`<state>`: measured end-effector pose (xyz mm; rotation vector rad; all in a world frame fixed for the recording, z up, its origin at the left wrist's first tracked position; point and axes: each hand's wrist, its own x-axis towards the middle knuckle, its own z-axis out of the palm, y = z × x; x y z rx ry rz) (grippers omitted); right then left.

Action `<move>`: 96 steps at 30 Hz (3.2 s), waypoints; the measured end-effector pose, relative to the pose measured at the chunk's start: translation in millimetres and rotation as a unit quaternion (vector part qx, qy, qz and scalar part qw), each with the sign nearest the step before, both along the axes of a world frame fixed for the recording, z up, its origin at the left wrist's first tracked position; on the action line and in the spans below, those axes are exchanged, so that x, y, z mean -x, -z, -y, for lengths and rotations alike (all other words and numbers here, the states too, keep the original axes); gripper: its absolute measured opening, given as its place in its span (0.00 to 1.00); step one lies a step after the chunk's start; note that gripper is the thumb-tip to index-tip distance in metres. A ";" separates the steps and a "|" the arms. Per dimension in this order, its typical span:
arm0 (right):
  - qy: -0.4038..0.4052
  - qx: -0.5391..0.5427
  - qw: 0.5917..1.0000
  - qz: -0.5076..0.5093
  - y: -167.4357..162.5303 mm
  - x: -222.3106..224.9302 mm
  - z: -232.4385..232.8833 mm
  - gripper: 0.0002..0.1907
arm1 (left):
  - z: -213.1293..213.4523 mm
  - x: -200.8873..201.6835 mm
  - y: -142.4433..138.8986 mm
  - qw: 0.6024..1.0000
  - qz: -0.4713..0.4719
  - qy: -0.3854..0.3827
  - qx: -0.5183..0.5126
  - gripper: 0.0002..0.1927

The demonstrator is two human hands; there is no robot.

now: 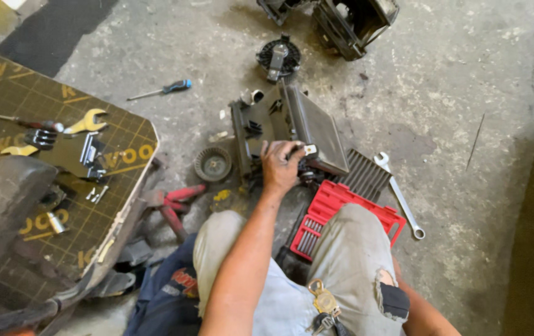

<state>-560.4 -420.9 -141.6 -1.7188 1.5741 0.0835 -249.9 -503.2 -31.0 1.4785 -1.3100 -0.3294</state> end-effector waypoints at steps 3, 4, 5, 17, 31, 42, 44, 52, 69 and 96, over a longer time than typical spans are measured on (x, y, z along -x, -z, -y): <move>0.012 0.004 1.000 -0.014 -0.1 26.7 -8.0 0.25 | -0.1 0.2 0.6 1.000 0.001 -0.005 0.013 0.11; 0.023 0.008 0.999 -0.029 -2.6 40.0 -8.7 0.25 | -0.3 -0.1 1.8 1.000 -0.002 -0.008 0.017 0.11; 0.043 0.011 0.997 -0.056 -7.5 57.9 -11.4 0.25 | -0.8 -0.5 3.3 1.000 -0.006 -0.011 0.018 0.11; 0.015 -0.004 0.999 -0.050 -7.9 99.2 -35.5 0.23 | 1.1 0.3 0.1 1.000 -0.016 -0.011 0.008 0.15; 0.047 -0.021 0.998 -0.041 1.1 91.1 -63.3 0.21 | 7.2 8.5 1.5 0.999 0.015 -0.018 0.036 0.15; 0.046 0.084 0.994 -0.058 -9.2 99.3 -24.7 0.21 | 9.2 13.5 -7.8 0.999 0.029 -0.023 0.023 0.14; 0.060 0.160 0.984 -0.053 -32.6 96.8 14.6 0.20 | 9.2 14.5 -11.5 0.999 0.025 -0.027 0.025 0.14; 0.027 0.175 0.982 0.058 -202.4 -19.5 122.4 0.17 | 2.9 15.1 -24.6 0.998 0.028 -0.038 0.038 0.14; -0.070 0.325 0.943 0.005 -227.7 -133.3 117.0 0.20 | 0.2 20.1 -45.0 0.998 0.027 -0.043 0.032 0.13; 0.018 0.322 0.945 -0.048 -118.8 9.9 117.4 0.20 | 11.1 20.4 -13.4 0.999 0.025 -0.024 0.022 0.15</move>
